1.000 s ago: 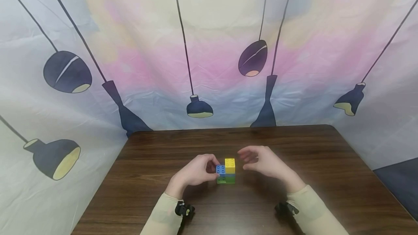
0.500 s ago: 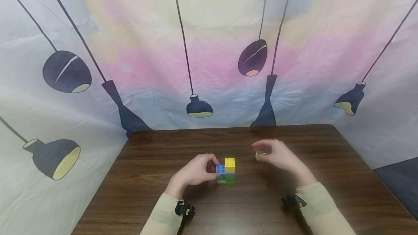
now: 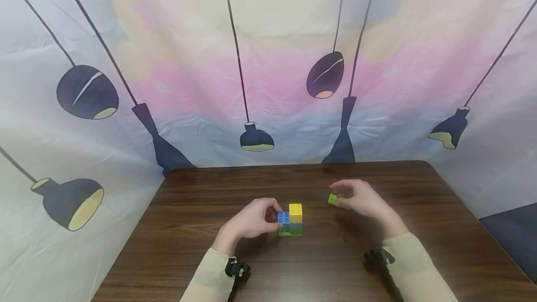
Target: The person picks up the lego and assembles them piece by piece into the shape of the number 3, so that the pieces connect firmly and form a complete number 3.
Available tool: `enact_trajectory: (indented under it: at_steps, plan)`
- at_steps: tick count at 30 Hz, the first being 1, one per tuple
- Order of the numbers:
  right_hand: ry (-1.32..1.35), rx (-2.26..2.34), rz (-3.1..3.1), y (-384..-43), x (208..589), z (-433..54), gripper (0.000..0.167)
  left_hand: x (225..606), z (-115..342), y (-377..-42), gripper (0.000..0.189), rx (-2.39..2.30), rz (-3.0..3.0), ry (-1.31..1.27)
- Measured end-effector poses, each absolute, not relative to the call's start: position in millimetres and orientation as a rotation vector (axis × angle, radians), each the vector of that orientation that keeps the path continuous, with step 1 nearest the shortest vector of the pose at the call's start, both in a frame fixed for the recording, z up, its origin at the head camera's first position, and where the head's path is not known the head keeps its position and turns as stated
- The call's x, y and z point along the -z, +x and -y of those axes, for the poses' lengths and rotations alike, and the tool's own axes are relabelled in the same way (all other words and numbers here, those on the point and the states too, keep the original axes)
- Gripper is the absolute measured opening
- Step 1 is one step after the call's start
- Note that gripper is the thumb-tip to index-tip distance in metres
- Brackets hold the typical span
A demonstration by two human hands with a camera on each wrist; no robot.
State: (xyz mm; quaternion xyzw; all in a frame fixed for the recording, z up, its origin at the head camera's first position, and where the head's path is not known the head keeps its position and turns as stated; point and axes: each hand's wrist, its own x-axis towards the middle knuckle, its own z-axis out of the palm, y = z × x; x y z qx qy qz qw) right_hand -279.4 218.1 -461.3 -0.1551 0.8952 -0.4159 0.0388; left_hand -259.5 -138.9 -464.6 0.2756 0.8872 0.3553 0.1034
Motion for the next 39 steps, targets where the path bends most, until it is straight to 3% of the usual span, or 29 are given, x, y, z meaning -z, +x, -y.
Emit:
enact_trajectory:
  at_steps: [39]
  plan:
    - [-0.318,1.149,-2.766,-290.1,487.7,-246.7,0.049,465.7,138.6,-260.7,0.025,-1.039,-2.621,0.808]
